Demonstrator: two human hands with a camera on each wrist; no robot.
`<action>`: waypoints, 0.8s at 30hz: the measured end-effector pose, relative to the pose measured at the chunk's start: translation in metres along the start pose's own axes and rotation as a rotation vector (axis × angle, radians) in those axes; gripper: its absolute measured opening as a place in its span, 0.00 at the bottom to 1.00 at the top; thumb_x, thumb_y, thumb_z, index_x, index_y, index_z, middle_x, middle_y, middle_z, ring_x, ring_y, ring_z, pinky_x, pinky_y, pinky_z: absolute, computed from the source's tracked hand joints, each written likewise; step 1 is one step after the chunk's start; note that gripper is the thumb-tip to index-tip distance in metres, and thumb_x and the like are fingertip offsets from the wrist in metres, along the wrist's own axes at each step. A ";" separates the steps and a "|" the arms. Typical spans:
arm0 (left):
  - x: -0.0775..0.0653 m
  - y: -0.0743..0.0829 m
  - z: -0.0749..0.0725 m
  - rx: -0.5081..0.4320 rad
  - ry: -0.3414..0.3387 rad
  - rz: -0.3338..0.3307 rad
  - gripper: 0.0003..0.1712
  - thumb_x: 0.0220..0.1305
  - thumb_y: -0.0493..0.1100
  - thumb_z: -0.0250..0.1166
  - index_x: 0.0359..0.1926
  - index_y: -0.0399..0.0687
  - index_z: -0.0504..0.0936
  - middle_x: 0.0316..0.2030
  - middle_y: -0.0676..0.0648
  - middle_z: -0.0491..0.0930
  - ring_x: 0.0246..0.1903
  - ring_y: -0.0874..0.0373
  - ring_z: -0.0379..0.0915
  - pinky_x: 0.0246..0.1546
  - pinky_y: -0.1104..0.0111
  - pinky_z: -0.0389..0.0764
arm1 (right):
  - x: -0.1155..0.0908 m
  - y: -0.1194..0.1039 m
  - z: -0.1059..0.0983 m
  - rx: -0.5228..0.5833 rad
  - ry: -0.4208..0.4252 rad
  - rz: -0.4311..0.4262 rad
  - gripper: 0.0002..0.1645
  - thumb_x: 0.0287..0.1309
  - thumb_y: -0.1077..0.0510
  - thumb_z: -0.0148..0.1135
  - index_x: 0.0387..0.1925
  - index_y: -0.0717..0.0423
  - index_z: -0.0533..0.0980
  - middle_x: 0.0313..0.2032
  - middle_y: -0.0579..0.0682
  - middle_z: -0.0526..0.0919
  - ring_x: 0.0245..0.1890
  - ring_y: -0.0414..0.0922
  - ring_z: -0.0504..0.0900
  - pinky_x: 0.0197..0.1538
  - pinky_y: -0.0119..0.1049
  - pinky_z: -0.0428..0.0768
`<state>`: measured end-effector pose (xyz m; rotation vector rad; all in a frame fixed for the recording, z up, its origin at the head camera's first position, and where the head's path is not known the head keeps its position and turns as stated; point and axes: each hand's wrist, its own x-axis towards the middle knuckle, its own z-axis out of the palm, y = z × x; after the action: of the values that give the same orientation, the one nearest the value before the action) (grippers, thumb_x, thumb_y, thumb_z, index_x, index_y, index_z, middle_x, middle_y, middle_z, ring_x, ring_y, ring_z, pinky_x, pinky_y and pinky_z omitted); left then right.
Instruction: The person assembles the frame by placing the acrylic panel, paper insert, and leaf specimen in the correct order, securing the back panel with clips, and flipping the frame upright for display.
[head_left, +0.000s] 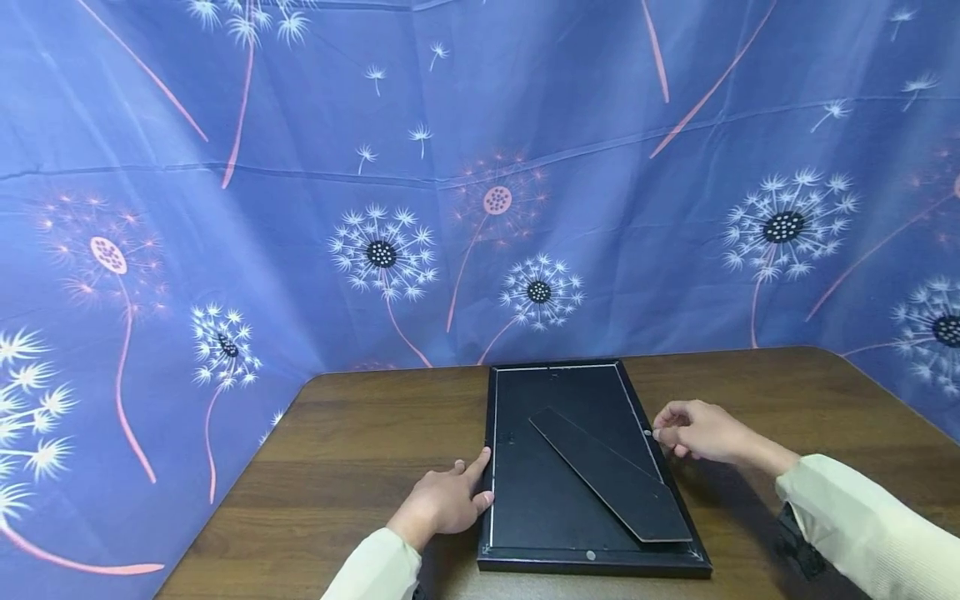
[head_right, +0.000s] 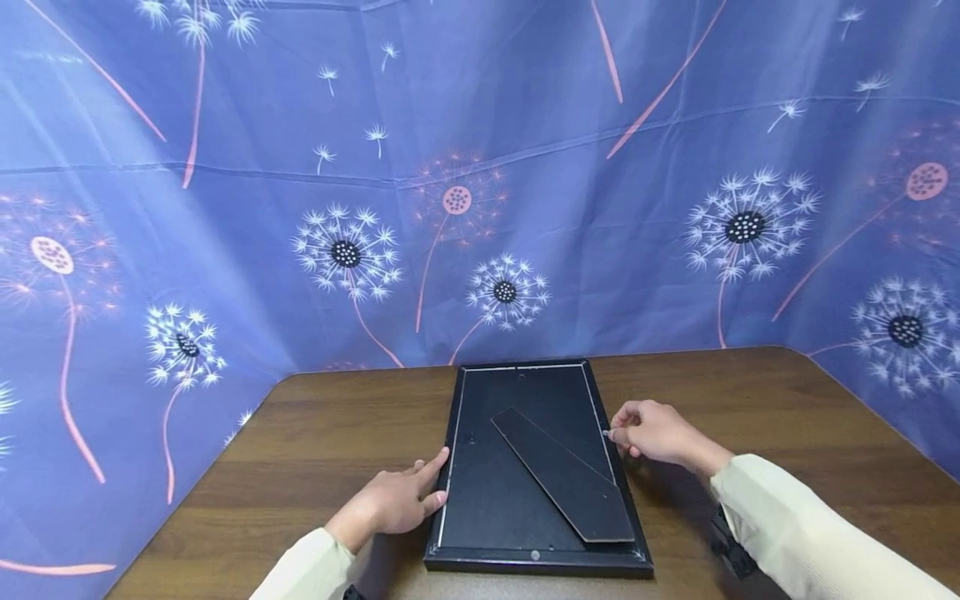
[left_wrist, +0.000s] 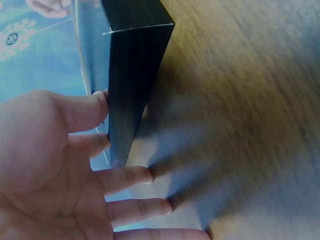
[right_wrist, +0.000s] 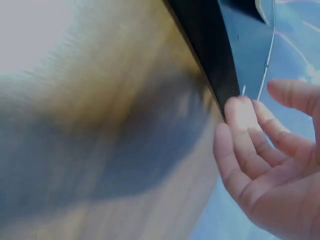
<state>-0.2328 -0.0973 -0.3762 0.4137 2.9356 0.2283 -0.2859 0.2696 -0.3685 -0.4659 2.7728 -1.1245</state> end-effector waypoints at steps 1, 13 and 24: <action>0.000 0.000 0.000 0.000 0.004 0.003 0.34 0.74 0.54 0.59 0.76 0.51 0.65 0.64 0.30 0.74 0.63 0.33 0.71 0.61 0.43 0.72 | 0.004 0.001 -0.001 -0.022 0.021 -0.014 0.10 0.66 0.63 0.61 0.42 0.69 0.78 0.28 0.48 0.80 0.28 0.45 0.79 0.27 0.35 0.75; 0.001 -0.001 0.004 0.010 0.020 -0.008 0.34 0.73 0.55 0.59 0.76 0.53 0.66 0.64 0.31 0.74 0.60 0.30 0.73 0.59 0.44 0.75 | 0.043 0.011 0.007 -0.190 0.072 -0.010 0.34 0.67 0.53 0.65 0.64 0.73 0.71 0.52 0.71 0.81 0.53 0.67 0.79 0.50 0.61 0.79; -0.001 0.001 0.004 0.022 0.032 -0.029 0.34 0.73 0.56 0.59 0.76 0.56 0.66 0.64 0.32 0.74 0.57 0.27 0.74 0.55 0.44 0.77 | 0.054 0.003 0.019 -0.256 0.144 0.044 0.28 0.60 0.61 0.69 0.59 0.71 0.76 0.49 0.72 0.79 0.51 0.68 0.79 0.47 0.59 0.80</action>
<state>-0.2313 -0.0964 -0.3799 0.3735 2.9758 0.2011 -0.3339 0.2415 -0.3831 -0.3586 3.0533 -0.8277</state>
